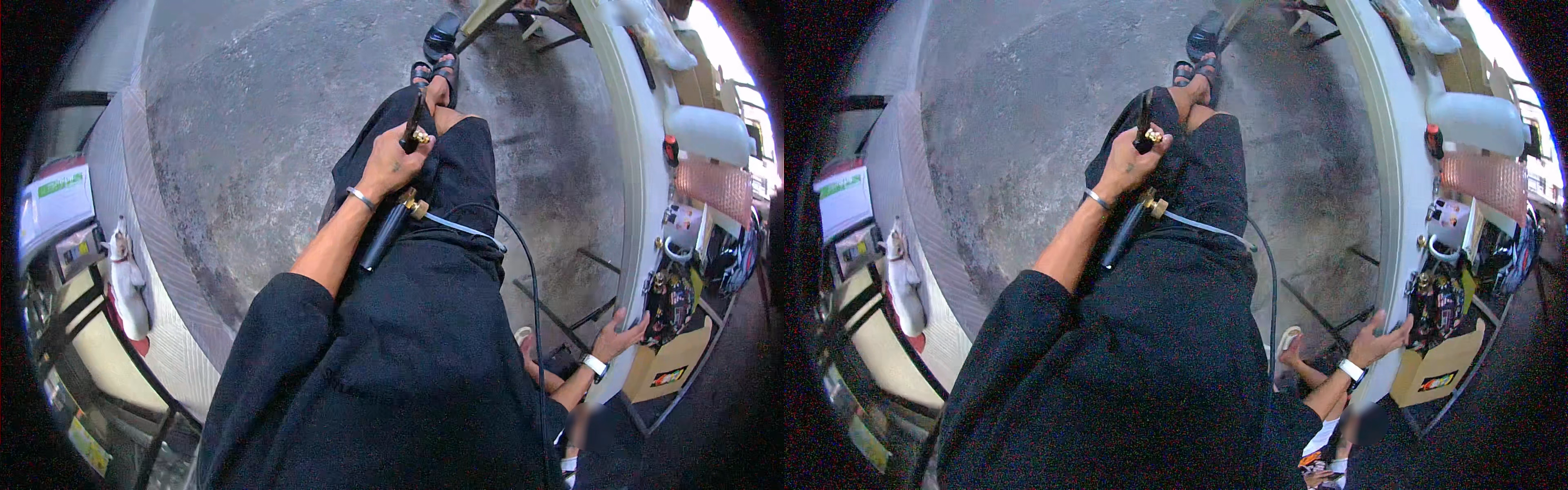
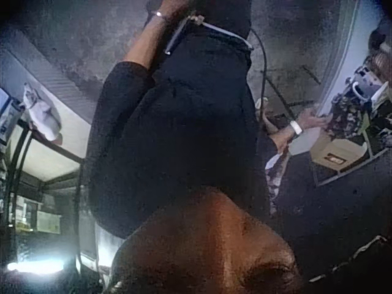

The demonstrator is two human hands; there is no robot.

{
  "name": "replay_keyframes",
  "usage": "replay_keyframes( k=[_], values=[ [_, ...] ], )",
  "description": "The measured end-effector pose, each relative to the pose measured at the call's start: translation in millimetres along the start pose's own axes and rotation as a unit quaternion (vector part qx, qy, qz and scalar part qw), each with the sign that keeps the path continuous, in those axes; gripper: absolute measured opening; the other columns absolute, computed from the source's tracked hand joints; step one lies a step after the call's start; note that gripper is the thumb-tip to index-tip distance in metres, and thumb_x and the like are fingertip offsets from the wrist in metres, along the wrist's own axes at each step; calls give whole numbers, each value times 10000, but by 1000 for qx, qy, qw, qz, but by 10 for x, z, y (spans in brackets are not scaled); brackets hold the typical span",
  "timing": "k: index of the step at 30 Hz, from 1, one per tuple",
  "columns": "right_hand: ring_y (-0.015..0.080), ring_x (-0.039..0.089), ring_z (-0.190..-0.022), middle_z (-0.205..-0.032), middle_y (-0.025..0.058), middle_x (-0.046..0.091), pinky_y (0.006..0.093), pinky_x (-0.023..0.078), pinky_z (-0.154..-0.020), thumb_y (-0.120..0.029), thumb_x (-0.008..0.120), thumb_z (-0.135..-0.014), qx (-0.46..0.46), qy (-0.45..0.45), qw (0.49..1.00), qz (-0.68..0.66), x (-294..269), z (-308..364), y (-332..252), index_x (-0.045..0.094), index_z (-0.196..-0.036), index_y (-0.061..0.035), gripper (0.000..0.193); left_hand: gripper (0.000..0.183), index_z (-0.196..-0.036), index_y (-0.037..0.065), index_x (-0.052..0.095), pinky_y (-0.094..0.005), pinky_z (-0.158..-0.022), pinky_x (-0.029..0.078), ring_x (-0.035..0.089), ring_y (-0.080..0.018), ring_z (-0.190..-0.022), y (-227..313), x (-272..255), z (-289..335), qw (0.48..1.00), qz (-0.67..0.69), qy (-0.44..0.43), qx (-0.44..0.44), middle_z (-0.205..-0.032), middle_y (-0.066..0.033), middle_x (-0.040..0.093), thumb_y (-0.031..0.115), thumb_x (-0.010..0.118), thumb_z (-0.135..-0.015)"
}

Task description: Assembling a foam lance nozzle by attaching a brass adapter using pliers.

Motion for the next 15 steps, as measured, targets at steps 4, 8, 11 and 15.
replay_keyframes(
  k=[4, 8, 11, 15],
  values=[
    [371, 387, -1165, -1261, 236, 411, 441, 288, -983, -318, 599, -816, -41, -52, 998, 13, 72, -99, 234, 401, -1243, 3, 570, 254, -830, -2, 610, -342, -663, 457, 617, -227, -721, 66, 55, -50, 996, -94, -10, -3, -768, -149, 636, 241, 644, -766],
    [353, 427, -1101, -1161, 204, 466, 421, 299, -974, -277, 609, -786, -30, -41, 998, -43, 196, -156, 88, 435, -1173, 31, 525, 207, -720, 16, 566, -248, -532, 374, 434, -64, -594, -119, -76, 16, 998, 53, -25, -3, -635, 27, 513, 184, 591, -838],
    [319, 492, -995, -1037, 168, 529, 378, 375, -878, -199, 629, -786, -32, -23, 999, -28, 108, -179, -151, 519, -1073, -10, 361, 185, -743, 14, 559, -234, -532, 372, 435, -58, -592, -163, -143, -20, 999, 21, -17, -20, -629, 29, 501, 169, 604, -833],
    [337, 474, -983, -997, 168, 512, 397, 382, -860, -158, 561, -822, -1, -37, 997, -68, 76, -161, -96, 535, -985, 6, 233, 227, -763, -1, 565, -274, -577, 412, 478, -100, -608, -53, -25, -70, 999, -38, -20, 19, -645, -33, 549, 212, 611, -825]
  ],
)
Point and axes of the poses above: each hand's wrist, its own z-axis away from the middle knuckle, its own x-axis out of the palm, y = z × x, the point moved 9 cm from there along -z, towards the middle knuckle
